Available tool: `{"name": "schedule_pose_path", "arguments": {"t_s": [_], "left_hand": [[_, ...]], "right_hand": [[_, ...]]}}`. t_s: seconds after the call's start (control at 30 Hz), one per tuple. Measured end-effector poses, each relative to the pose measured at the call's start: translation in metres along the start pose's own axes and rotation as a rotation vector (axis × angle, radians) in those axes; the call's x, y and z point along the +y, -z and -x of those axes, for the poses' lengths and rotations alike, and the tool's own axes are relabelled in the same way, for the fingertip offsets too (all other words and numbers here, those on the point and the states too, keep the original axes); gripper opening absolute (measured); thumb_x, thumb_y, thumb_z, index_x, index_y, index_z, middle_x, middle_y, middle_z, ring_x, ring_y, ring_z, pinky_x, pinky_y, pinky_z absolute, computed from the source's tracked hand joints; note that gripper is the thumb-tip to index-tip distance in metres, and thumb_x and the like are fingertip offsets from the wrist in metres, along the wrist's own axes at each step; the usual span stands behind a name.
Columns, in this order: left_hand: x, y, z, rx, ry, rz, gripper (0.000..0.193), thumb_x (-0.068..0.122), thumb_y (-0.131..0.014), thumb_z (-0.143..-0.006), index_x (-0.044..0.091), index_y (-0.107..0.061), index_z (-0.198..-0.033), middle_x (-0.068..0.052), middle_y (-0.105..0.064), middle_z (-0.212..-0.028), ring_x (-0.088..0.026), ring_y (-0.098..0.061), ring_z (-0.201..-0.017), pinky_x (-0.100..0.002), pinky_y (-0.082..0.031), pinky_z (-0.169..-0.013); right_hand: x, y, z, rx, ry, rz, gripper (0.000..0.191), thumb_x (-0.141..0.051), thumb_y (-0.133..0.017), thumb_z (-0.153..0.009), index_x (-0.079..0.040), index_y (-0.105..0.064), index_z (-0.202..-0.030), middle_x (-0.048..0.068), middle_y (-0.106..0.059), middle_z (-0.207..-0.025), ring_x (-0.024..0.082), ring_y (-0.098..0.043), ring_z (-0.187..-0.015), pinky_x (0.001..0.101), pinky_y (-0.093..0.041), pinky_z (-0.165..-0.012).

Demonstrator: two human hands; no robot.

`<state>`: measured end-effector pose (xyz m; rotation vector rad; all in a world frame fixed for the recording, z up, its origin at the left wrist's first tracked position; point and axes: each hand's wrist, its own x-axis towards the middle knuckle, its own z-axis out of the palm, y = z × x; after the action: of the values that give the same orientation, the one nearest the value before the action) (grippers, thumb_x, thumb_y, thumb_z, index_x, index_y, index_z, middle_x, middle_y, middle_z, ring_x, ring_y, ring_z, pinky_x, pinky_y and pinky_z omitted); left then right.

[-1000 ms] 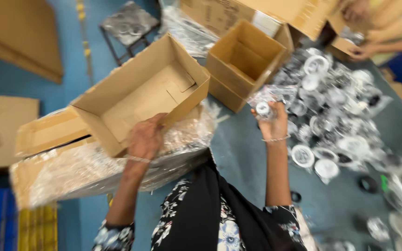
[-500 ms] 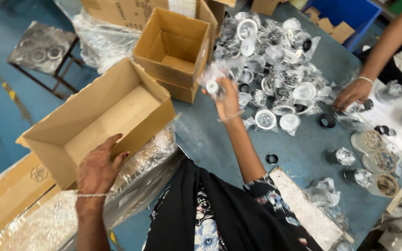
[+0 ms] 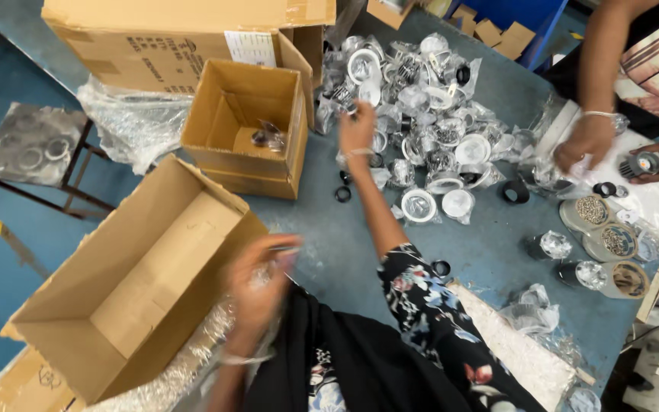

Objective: The person unpacks a cardboard box and sorts small plastic-wrapped components on a blue workbench. They place black ring-shaped parts into a box and continue handling wrapped items, moving them between piles and boxes.

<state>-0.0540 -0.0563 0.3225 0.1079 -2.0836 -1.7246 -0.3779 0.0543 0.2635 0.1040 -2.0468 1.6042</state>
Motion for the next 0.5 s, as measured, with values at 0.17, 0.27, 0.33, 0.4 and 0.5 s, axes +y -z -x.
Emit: {"name": "schedule_pose_path", "arguments": {"t_s": [0.17,0.27,0.33,0.4,0.5], "left_hand": [[-0.138,-0.166,-0.066,-0.279,0.215,-0.299,0.064,0.016,-0.078,-0.083,0.008,-0.049,-0.140,-0.021,-0.053,-0.137,-0.037,-0.055,-0.124,-0.046,-0.048,-0.105],[-0.198,-0.200,-0.100,-0.111,0.212,-0.522,0.086,0.016,-0.082,-0.075,0.007,-0.036,-0.147,-0.031,-0.040,-0.141,-0.048,-0.042,-0.130,-0.053,-0.041,-0.108],[-0.217,-0.215,-0.119,-0.052,0.263,-0.605,0.089,0.017,-0.082,-0.072,0.011,-0.035,-0.148,-0.030,-0.038,-0.140,-0.049,-0.042,-0.128,-0.053,-0.042,-0.105],[-0.234,-0.217,-0.130,-0.046,0.313,-0.648,0.085,0.017,-0.082,-0.072,0.015,-0.040,-0.147,-0.025,-0.042,-0.137,-0.047,-0.045,-0.126,-0.053,-0.043,-0.102],[-0.255,-0.223,-0.138,-0.052,0.259,-0.765,0.060,0.024,-0.080,-0.083,0.022,-0.053,-0.136,-0.018,-0.049,-0.131,-0.041,-0.051,-0.126,-0.049,-0.048,-0.104]], "right_hand": [[0.076,0.072,0.003,-0.179,0.217,0.380,0.045,-0.008,-0.070,-0.084,0.006,-0.058,-0.125,0.028,-0.062,-0.120,0.046,-0.058,-0.111,0.0498,-0.046,-0.097],[0.103,0.084,0.011,-0.404,0.115,0.468,0.042,-0.011,-0.070,-0.089,0.002,-0.061,-0.128,0.028,-0.066,-0.118,0.047,-0.060,-0.111,0.0499,-0.048,-0.097],[0.117,0.084,0.017,-0.538,0.236,0.604,0.033,-0.007,-0.067,-0.090,-0.005,-0.066,-0.123,0.023,-0.070,-0.115,0.043,-0.064,-0.110,0.0488,-0.049,-0.100],[0.130,0.081,0.020,-0.494,0.162,0.586,0.029,-0.012,-0.072,-0.083,-0.007,-0.068,-0.112,0.022,-0.071,-0.111,0.043,-0.063,-0.105,0.0503,-0.049,-0.092],[0.150,0.079,0.017,-0.594,0.014,0.666,0.022,-0.007,-0.070,-0.080,-0.005,-0.063,-0.101,0.021,-0.070,-0.102,0.042,-0.064,-0.103,0.0506,-0.050,-0.090]]}}
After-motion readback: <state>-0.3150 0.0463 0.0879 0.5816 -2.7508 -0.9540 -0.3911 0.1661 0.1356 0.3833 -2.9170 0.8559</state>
